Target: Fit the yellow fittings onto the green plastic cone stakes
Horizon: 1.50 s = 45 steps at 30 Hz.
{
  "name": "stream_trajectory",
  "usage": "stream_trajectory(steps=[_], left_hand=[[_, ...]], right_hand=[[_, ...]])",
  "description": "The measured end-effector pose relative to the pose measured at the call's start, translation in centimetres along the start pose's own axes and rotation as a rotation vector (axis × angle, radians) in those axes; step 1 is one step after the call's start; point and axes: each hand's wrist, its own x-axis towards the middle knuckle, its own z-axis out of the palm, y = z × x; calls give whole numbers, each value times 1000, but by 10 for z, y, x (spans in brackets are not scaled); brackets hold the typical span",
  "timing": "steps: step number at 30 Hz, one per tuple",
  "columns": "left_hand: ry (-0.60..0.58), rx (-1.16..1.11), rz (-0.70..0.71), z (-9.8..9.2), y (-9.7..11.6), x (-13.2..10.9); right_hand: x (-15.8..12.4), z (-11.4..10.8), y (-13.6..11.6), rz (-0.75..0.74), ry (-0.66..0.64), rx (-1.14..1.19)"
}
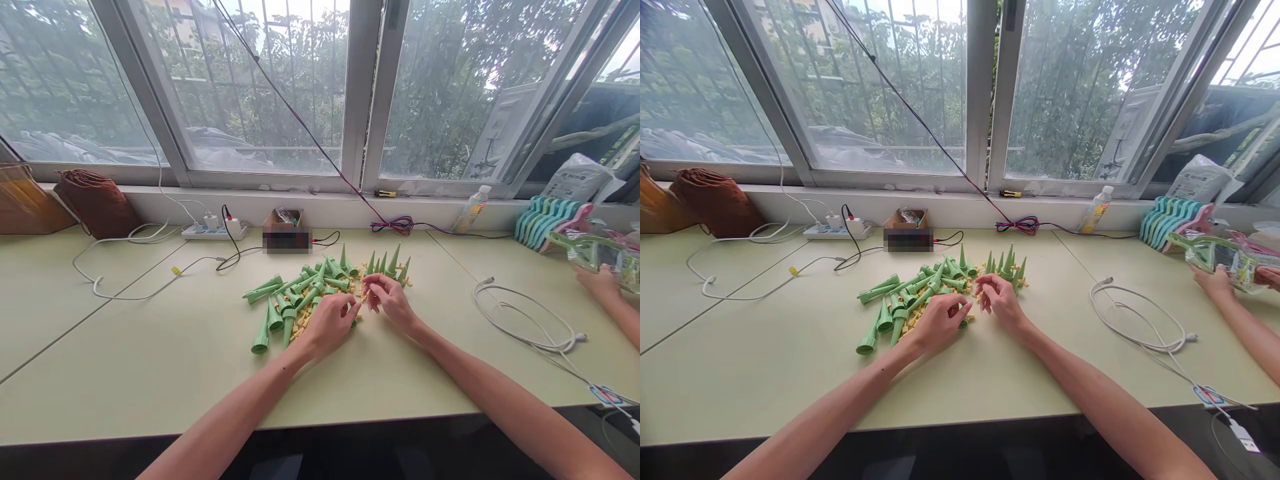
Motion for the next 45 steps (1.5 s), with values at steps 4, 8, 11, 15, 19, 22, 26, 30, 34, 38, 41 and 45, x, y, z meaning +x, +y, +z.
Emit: stream_trajectory(steps=[4, 8, 11, 15, 19, 22, 26, 30, 34, 38, 41, 45], left_hand=[[1, 3, 6, 0, 0, 0], [5, 4, 11, 1, 0, 0], [3, 2, 14, 1, 0, 0], [6, 3, 17, 1, 0, 0], [1, -3, 15, 1, 0, 0], [-5, -4, 14, 0, 0, 0], [3, -3, 11, 1, 0, 0], [8, -3, 14, 1, -1, 0], [5, -3, 14, 0, -1, 0], [3, 1, 12, 0, -1, 1], [5, 0, 14, 0, -1, 1], [6, -5, 16, 1, -2, 0]], right_hand=[[0, 0, 0, 0, 1, -9], [-1, 2, -4, 2, 5, -32], [-1, 3, -6, 2, 6, -39], [-2, 3, -7, -1, 6, -43], [-1, 2, -6, -23, 22, -70], [0, 0, -6, -38, 45, -109], [1, -1, -7, -46, 69, -157], [2, -1, -7, -48, 75, -161], [4, -2, -5, -46, 87, -127], [4, -2, -2, -39, 81, -98], [4, -2, -3, -32, 83, -99], [4, -1, -4, -22, 76, -107]])
